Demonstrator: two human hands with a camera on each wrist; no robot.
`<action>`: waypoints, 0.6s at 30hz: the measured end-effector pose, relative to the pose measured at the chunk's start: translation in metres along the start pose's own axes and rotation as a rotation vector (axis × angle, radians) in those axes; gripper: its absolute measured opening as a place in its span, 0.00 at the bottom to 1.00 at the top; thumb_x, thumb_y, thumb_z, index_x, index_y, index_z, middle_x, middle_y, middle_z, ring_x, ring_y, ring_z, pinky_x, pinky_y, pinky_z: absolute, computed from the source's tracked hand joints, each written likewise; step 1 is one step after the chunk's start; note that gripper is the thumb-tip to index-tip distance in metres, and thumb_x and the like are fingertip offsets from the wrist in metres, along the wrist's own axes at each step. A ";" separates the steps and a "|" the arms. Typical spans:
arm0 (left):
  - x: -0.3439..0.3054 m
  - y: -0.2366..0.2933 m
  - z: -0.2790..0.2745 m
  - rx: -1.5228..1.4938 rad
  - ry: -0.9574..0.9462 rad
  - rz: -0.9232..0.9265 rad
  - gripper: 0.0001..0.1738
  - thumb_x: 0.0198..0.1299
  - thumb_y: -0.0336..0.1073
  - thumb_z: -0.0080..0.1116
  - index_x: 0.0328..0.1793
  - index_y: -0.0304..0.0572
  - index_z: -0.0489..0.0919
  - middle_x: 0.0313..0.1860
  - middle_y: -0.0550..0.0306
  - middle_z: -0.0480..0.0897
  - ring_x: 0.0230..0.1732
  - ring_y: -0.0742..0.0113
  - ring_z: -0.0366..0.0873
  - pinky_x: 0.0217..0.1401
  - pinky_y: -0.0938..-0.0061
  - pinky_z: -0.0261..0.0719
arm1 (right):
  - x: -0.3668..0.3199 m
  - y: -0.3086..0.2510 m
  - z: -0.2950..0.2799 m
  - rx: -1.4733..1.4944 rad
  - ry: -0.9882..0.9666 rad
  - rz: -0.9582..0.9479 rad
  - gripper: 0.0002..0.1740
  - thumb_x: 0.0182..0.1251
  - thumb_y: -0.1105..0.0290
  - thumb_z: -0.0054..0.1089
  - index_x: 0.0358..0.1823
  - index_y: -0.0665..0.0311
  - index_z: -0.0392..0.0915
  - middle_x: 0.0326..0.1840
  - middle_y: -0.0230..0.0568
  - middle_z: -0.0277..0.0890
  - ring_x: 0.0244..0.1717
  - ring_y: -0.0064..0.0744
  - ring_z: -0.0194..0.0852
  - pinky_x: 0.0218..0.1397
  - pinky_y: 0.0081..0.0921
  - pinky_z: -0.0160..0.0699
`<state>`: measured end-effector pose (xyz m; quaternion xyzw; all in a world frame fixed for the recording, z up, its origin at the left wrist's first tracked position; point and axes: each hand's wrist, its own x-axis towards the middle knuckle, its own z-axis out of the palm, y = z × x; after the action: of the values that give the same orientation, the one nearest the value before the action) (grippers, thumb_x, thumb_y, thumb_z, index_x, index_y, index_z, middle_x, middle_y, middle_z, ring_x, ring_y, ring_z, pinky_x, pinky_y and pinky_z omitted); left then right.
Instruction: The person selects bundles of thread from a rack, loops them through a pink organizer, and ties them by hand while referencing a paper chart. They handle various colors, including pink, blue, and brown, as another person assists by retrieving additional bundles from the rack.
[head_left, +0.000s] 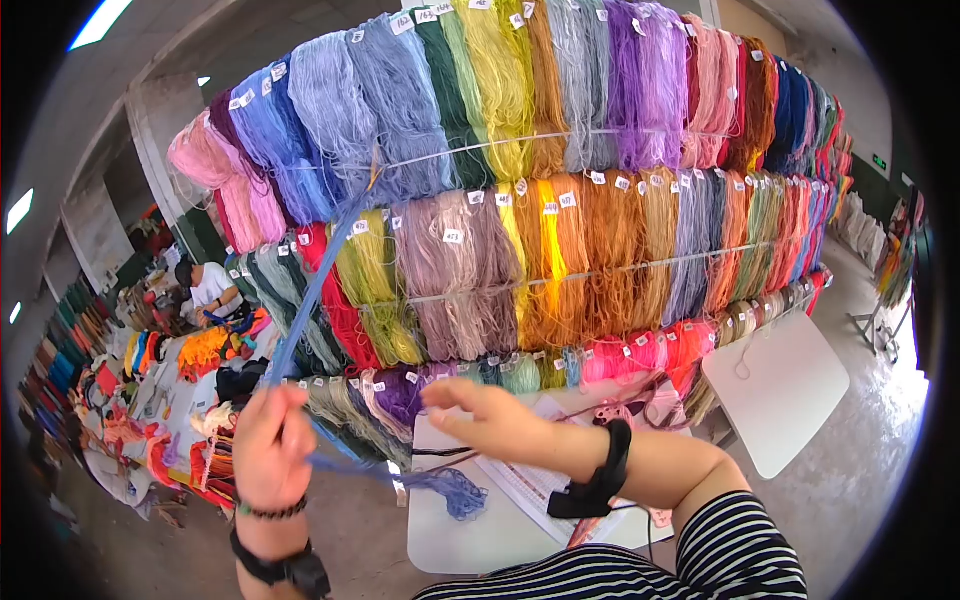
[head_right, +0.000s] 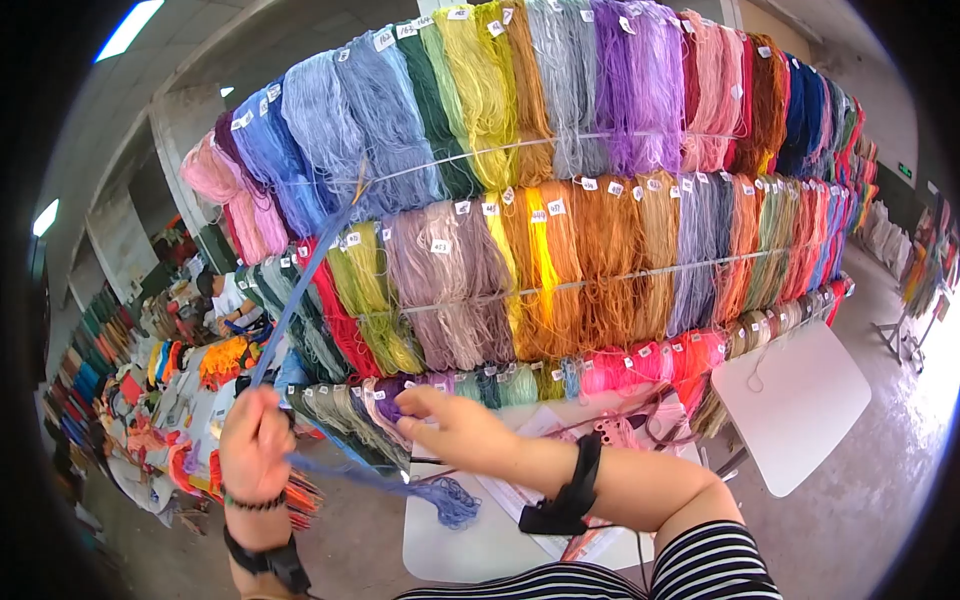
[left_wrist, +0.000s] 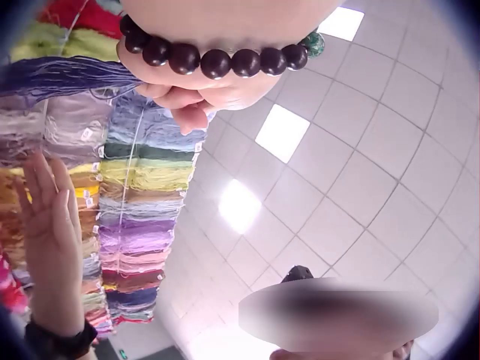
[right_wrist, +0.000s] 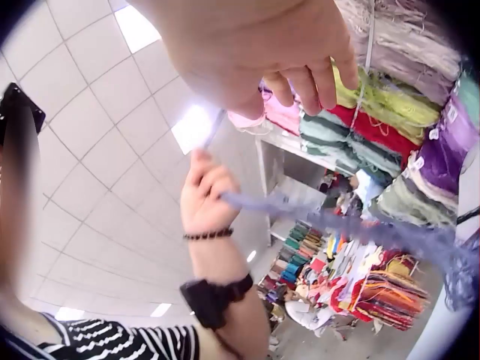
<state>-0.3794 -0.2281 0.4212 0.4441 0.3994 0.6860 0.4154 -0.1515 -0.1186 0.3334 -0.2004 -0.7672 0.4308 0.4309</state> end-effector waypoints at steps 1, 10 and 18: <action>-0.017 0.005 -0.008 0.053 -0.054 0.038 0.14 0.72 0.41 0.42 0.41 0.39 0.73 0.12 0.71 0.61 0.13 0.80 0.54 0.18 0.81 0.53 | 0.002 0.009 -0.010 -0.004 -0.004 0.049 0.19 0.67 0.62 0.56 0.53 0.67 0.74 0.42 0.45 0.80 0.43 0.38 0.80 0.51 0.29 0.76; -0.125 0.051 -0.055 0.056 0.111 0.274 0.14 0.71 0.40 0.43 0.43 0.36 0.72 0.14 0.65 0.69 0.14 0.78 0.59 0.17 0.82 0.55 | 0.048 0.059 -0.067 -0.075 -0.014 0.159 0.14 0.61 0.62 0.58 0.41 0.64 0.81 0.32 0.43 0.81 0.35 0.37 0.80 0.42 0.30 0.76; -0.181 0.063 -0.010 0.206 0.202 0.209 0.18 0.73 0.42 0.42 0.49 0.33 0.76 0.14 0.68 0.61 0.15 0.77 0.52 0.20 0.79 0.49 | 0.136 0.027 -0.079 -0.622 0.228 -0.270 0.14 0.56 0.65 0.59 0.42 0.63 0.78 0.41 0.53 0.78 0.44 0.55 0.77 0.47 0.43 0.76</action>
<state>-0.3554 -0.4179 0.4255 0.4522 0.4590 0.7221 0.2520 -0.1624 0.0271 0.3980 -0.2659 -0.8282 0.0906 0.4850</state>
